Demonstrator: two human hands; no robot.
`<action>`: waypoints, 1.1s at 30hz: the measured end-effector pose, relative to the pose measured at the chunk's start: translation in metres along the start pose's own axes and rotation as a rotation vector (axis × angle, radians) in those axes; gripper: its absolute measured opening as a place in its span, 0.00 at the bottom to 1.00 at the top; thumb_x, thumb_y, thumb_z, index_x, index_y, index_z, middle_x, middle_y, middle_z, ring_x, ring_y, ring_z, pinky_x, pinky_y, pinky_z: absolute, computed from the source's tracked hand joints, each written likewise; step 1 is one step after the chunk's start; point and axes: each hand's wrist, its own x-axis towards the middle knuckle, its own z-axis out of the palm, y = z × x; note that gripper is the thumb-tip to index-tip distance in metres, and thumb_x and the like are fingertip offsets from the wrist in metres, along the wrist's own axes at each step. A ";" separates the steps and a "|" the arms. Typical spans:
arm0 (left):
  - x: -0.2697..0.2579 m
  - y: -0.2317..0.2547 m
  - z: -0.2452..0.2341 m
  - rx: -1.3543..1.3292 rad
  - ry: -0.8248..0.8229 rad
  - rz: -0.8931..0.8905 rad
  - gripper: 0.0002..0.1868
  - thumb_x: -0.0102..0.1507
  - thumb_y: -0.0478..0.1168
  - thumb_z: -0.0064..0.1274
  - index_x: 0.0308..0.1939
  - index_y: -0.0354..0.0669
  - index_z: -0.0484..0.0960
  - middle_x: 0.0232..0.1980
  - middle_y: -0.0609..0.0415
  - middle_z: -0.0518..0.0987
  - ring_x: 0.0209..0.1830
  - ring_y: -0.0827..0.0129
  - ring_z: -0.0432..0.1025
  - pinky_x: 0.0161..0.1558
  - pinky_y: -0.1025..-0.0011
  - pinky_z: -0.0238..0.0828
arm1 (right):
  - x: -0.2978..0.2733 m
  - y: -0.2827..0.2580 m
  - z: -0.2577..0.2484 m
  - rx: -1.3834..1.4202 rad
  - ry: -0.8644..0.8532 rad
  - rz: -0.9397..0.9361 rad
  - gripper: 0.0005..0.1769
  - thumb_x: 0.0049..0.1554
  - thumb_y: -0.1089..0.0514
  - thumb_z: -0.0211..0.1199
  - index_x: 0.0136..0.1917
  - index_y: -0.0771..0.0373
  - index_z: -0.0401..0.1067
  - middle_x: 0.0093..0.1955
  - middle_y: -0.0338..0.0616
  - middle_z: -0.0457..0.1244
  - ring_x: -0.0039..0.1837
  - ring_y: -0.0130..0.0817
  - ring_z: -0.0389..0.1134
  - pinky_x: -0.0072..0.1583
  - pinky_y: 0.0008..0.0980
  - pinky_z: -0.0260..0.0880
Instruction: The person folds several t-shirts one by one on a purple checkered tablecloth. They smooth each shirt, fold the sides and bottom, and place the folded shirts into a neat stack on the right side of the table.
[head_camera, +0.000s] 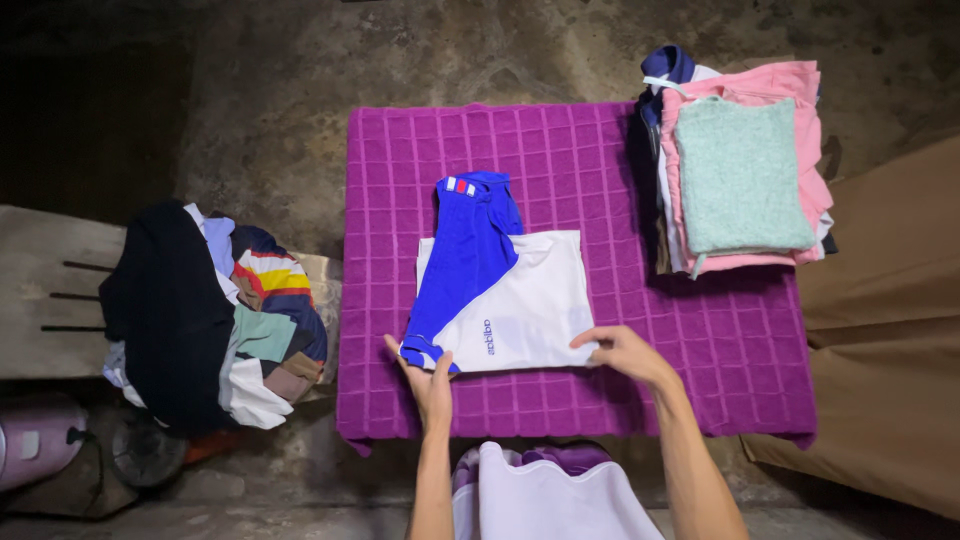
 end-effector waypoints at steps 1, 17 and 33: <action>-0.002 0.003 -0.004 0.001 -0.005 -0.006 0.59 0.60 0.30 0.61 0.84 0.47 0.35 0.83 0.35 0.47 0.80 0.47 0.50 0.72 0.58 0.53 | -0.001 -0.001 -0.001 -0.059 -0.038 0.020 0.22 0.47 0.69 0.65 0.56 0.63 0.82 0.43 0.46 0.67 0.43 0.27 0.66 0.48 0.28 0.66; -0.003 -0.034 -0.003 0.063 0.156 -0.164 0.47 0.60 0.36 0.64 0.78 0.41 0.52 0.77 0.38 0.59 0.71 0.51 0.63 0.53 0.65 0.79 | -0.016 0.019 0.008 0.298 0.114 0.069 0.27 0.51 0.69 0.69 0.62 0.62 0.65 0.36 0.39 0.61 0.39 0.28 0.68 0.44 0.30 0.72; 0.069 0.133 -0.057 -0.346 -0.512 -0.349 0.29 0.56 0.30 0.62 0.60 0.35 0.70 0.49 0.43 0.79 0.42 0.64 0.80 0.38 0.68 0.84 | -0.047 -0.063 -0.063 0.426 -0.219 -0.134 0.34 0.36 0.68 0.78 0.59 0.61 0.76 0.51 0.40 0.72 0.51 0.25 0.72 0.52 0.27 0.75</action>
